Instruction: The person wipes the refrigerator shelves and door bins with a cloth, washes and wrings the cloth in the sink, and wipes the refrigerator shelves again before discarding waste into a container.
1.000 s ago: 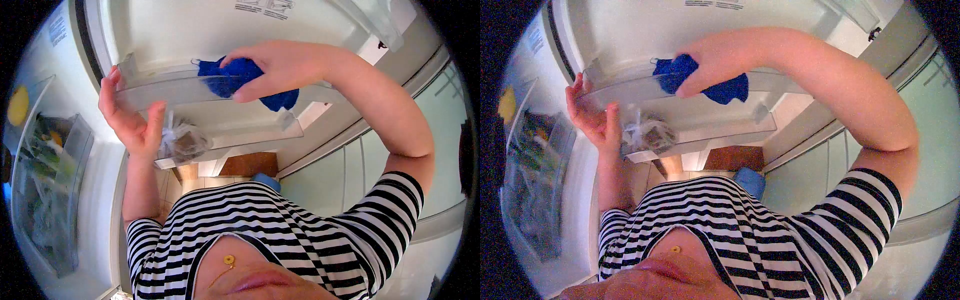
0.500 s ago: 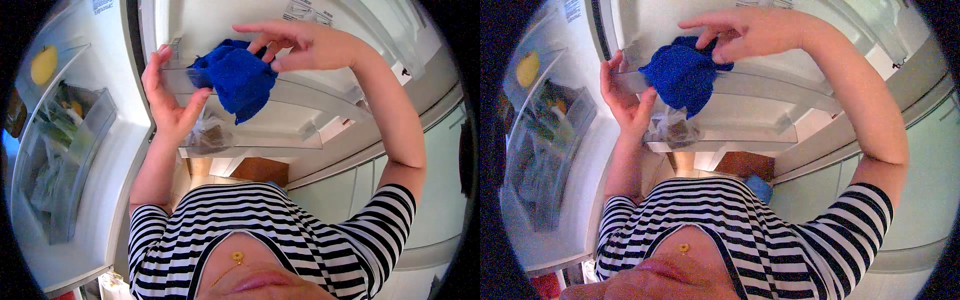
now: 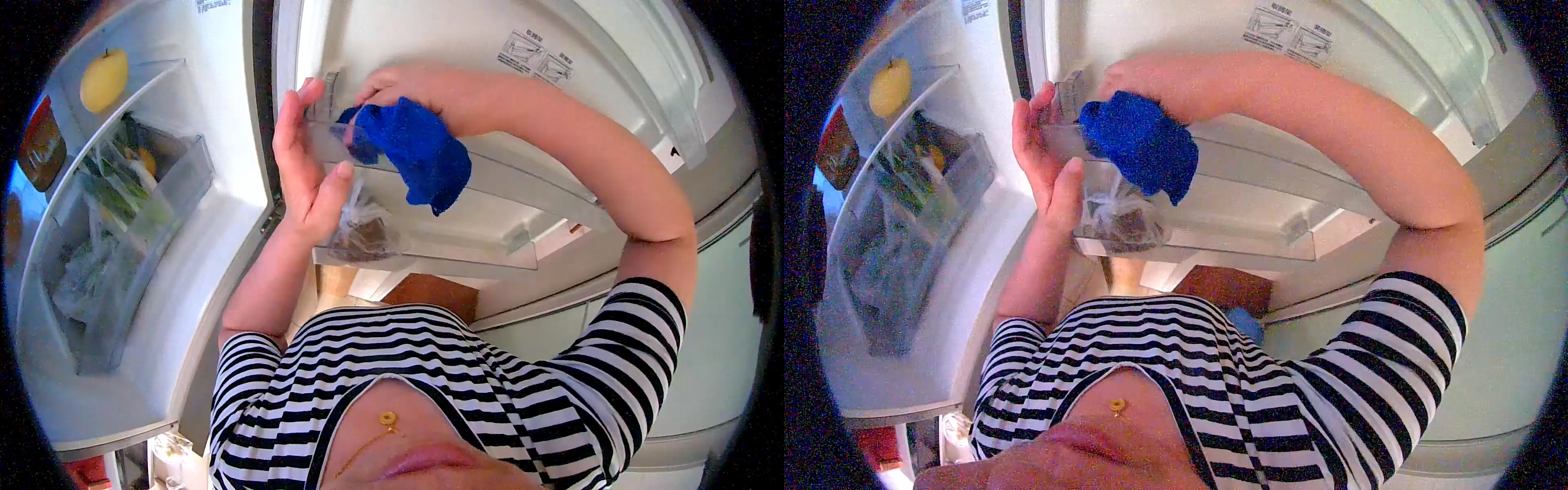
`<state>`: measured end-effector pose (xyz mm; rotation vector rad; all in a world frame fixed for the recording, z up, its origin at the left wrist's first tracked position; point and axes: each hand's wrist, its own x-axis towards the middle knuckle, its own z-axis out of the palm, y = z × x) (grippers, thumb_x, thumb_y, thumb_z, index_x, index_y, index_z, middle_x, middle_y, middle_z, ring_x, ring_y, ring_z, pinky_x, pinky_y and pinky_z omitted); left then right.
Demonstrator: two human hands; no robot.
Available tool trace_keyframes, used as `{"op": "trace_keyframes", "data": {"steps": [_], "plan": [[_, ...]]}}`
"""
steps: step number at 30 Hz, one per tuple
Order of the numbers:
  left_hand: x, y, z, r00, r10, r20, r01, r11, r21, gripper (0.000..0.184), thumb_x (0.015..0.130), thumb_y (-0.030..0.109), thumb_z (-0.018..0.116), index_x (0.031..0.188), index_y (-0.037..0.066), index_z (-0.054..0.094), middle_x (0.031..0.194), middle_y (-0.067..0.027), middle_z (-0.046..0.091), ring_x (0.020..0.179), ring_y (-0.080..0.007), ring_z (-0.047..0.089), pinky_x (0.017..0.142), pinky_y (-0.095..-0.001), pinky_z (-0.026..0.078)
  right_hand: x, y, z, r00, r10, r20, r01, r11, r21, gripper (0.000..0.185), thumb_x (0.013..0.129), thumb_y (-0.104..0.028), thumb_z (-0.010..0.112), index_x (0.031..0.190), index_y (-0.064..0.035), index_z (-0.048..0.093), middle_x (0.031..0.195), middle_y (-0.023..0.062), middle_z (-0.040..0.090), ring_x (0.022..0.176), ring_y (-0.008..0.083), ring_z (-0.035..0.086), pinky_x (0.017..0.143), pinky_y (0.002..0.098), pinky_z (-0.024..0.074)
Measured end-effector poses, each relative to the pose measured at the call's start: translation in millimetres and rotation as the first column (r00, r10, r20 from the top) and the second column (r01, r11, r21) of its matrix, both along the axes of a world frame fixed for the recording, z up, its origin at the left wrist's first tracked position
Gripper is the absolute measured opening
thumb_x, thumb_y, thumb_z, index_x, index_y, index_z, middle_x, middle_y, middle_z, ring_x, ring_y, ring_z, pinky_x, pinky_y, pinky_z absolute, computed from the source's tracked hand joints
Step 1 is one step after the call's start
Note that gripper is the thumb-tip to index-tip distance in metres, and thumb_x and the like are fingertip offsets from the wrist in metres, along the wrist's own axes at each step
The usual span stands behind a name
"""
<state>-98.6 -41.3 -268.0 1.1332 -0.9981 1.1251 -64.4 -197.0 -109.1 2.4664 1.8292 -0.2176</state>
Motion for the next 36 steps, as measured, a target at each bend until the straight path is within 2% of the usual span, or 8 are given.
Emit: {"op": "trace_keyframes", "data": {"steps": [7,9,12,15,20,22,28,36], "plan": [[0.9,6.7,1.3,0.999,0.054,0.006,-0.054,0.998,0.041,0.078,0.073,0.005,0.053,0.14,-0.002,0.013,0.14,-0.0207,0.026,0.133,-0.0306,0.023,0.109,-0.0423,0.015,-21.6,-30.7,33.2,0.995,-0.049,0.085,0.051,0.998,-0.023,0.049,0.073,-0.004,0.059,0.122,-0.0045,0.051,0.131,0.0124,0.045,0.118,0.0275,0.046,0.1,0.0347,0.0357],[-1.5,8.3,2.0,0.999,0.052,-0.006,-0.052,0.998,0.038,0.078,0.073,0.006,0.053,0.139,-0.002,0.013,0.14,-0.0208,0.026,0.132,-0.0305,0.024,0.109,-0.0421,0.015,-32.9,-33.6,53.7,0.735,-0.322,-0.596,0.435,0.899,0.051,0.054,0.074,-0.005,0.061,0.126,-0.004,0.047,0.13,0.0135,0.046,0.117,0.0256,0.047,0.098,0.0328,0.0368],[-2.7,7.6,2.8,0.999,0.048,-0.014,-0.048,0.998,0.033,0.077,0.073,0.007,0.054,0.139,-0.002,0.014,0.14,-0.0208,0.026,0.132,-0.0305,0.024,0.109,-0.0417,0.016,-50.4,-18.6,33.8,0.697,-0.306,-0.649,0.455,0.888,0.07,0.06,0.072,-0.006,0.065,0.128,-0.0058,0.046,0.125,0.011,0.052,0.112,0.0205,0.051,0.094,0.0309,0.0403],[-0.5,9.1,2.8,0.999,0.042,0.004,-0.042,0.999,0.023,0.077,0.073,0.008,0.054,0.139,-0.002,0.016,0.14,-0.0207,0.026,0.132,-0.0307,0.025,0.109,-0.0415,0.017,-60.6,-7.7,21.0,0.965,-0.23,-0.128,0.241,0.968,0.074,0.057,0.073,-0.006,0.066,0.127,-0.0071,0.048,0.117,0.0077,0.057,0.104,0.0179,0.055,0.089,0.0307,0.0434],[1.8,8.4,2.1,0.999,0.028,0.017,-0.028,1.0,0.003,0.076,0.074,0.008,0.055,0.139,-0.002,0.016,0.14,-0.0202,0.026,0.131,-0.0309,0.025,0.108,-0.0413,0.017,-45.8,-49.3,51.4,0.805,-0.514,-0.296,0.575,0.799,0.177,0.046,0.075,-0.004,0.065,0.12,-0.0084,0.055,0.114,0.0073,0.058,0.099,0.0192,0.057,0.088,0.0298,0.0441],[1.7,10.0,2.6,0.997,0.08,0.017,-0.08,0.996,0.028,0.077,0.073,0.007,0.056,0.139,-0.002,0.015,0.139,-0.0204,0.026,0.131,-0.0309,0.026,0.108,-0.0411,0.017,-38.4,-71.5,54.1,0.989,-0.148,0.015,0.14,0.963,0.23,0.046,0.075,-0.005,0.066,0.119,-0.0093,0.057,0.117,0.0069,0.057,0.104,0.019,0.054,0.092,0.0291,0.0419],[0.8,6.2,4.3,0.997,0.064,0.034,-0.063,0.998,-0.018,0.079,0.074,0.008,0.058,0.139,-0.002,0.015,0.139,-0.0211,0.026,0.13,-0.0314,0.027,0.107,-0.0412,0.019,-32.2,-66.3,28.4,0.99,-0.139,0.031,0.139,0.99,0.0,0.089,0.062,-0.006,0.073,0.139,-0.0184,0.031,0.127,0.0126,0.048,0.116,0.0289,0.047,0.099,0.0357,0.0369],[-0.9,3.4,8.1,0.994,0.109,0.023,-0.108,0.994,-0.026,0.079,0.074,0.008,0.058,0.139,-0.003,0.015,0.139,-0.0215,0.026,0.13,-0.0312,0.026,0.107,-0.041,0.019,-12.0,-33.2,16.9,0.999,0.045,0.006,-0.046,0.997,0.066,0.093,0.058,-0.008,0.074,0.139,-0.0185,0.031,0.124,0.016,0.051,0.109,0.0348,0.05,0.095,0.0396,0.0397]]}}
